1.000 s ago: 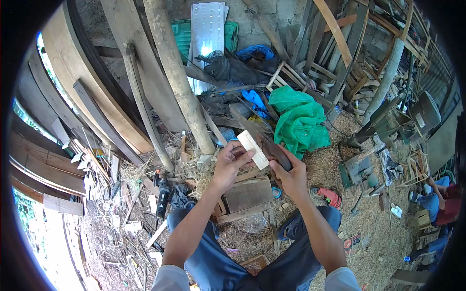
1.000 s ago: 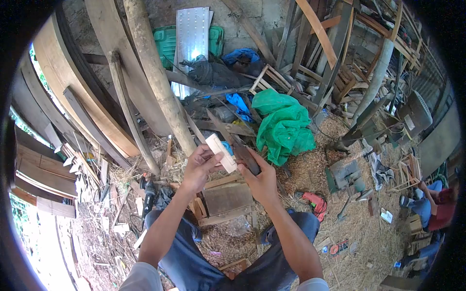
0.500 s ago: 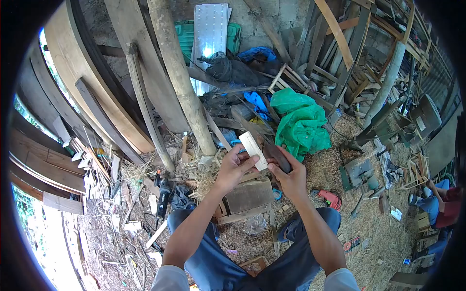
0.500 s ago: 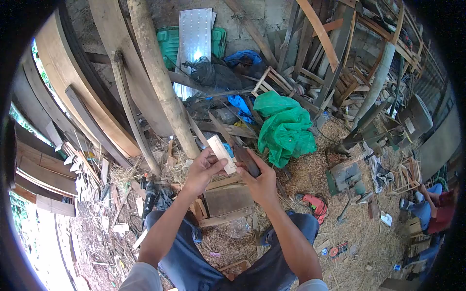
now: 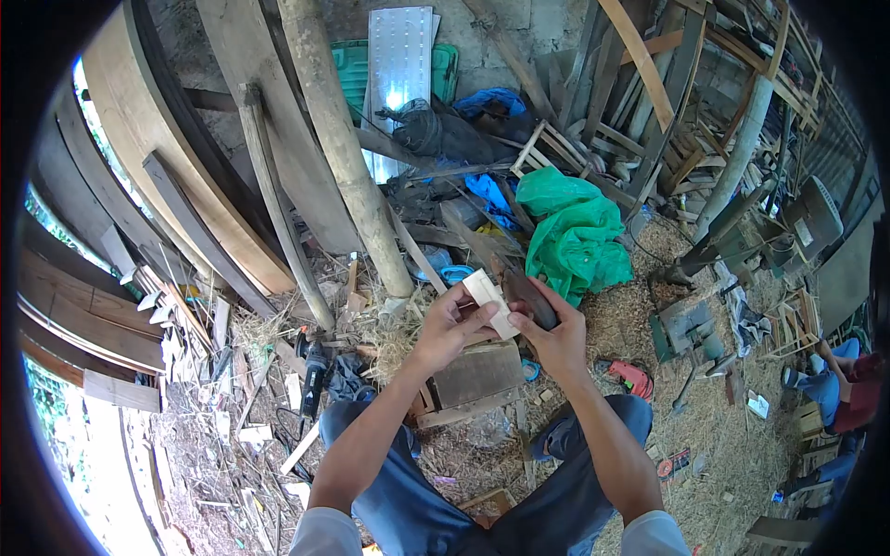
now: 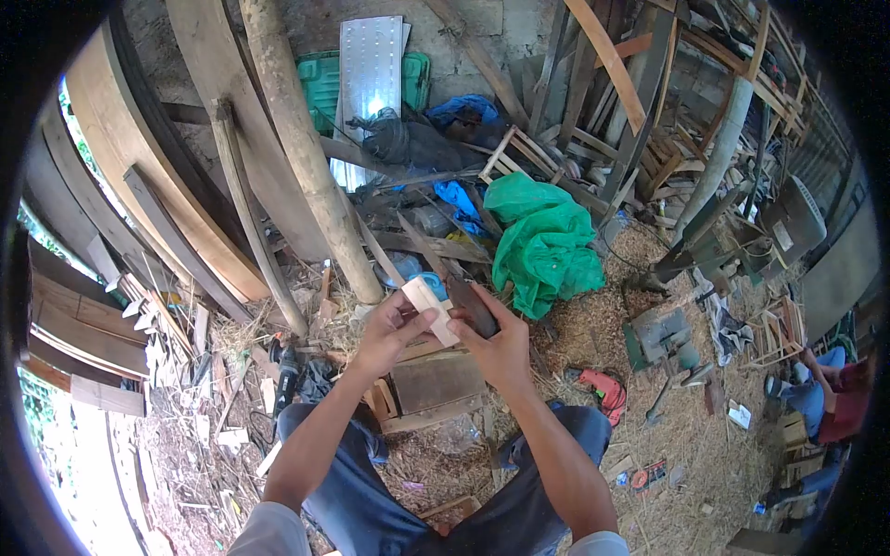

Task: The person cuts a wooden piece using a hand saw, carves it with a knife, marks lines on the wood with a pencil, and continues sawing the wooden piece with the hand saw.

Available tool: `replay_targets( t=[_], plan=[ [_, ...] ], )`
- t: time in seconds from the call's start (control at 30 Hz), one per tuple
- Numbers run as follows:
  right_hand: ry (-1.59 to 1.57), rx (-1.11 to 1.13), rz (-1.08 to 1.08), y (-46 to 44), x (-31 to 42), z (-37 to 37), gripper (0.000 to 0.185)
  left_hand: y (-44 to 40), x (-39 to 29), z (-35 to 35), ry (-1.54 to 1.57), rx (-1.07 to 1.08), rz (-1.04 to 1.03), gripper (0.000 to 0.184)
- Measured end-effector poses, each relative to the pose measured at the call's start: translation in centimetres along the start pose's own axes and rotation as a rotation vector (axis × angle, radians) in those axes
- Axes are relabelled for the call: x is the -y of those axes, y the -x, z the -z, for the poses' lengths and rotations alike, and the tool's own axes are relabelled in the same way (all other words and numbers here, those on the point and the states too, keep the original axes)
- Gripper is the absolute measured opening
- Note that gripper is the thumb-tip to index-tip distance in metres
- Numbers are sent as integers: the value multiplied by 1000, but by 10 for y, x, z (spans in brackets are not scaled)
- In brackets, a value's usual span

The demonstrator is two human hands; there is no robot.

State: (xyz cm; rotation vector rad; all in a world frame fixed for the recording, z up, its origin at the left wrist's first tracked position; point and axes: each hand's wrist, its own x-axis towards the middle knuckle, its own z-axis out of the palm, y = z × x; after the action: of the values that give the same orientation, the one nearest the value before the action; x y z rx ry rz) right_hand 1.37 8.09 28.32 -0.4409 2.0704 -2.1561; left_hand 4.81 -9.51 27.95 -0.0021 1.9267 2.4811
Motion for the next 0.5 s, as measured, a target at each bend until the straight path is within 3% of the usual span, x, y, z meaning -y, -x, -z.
replay_targets(
  t=[0.5],
  plan=[
    [71, -83, 35, 1, 6, 12, 44, 0, 2, 2, 18, -35, -37, 29]
  ],
)
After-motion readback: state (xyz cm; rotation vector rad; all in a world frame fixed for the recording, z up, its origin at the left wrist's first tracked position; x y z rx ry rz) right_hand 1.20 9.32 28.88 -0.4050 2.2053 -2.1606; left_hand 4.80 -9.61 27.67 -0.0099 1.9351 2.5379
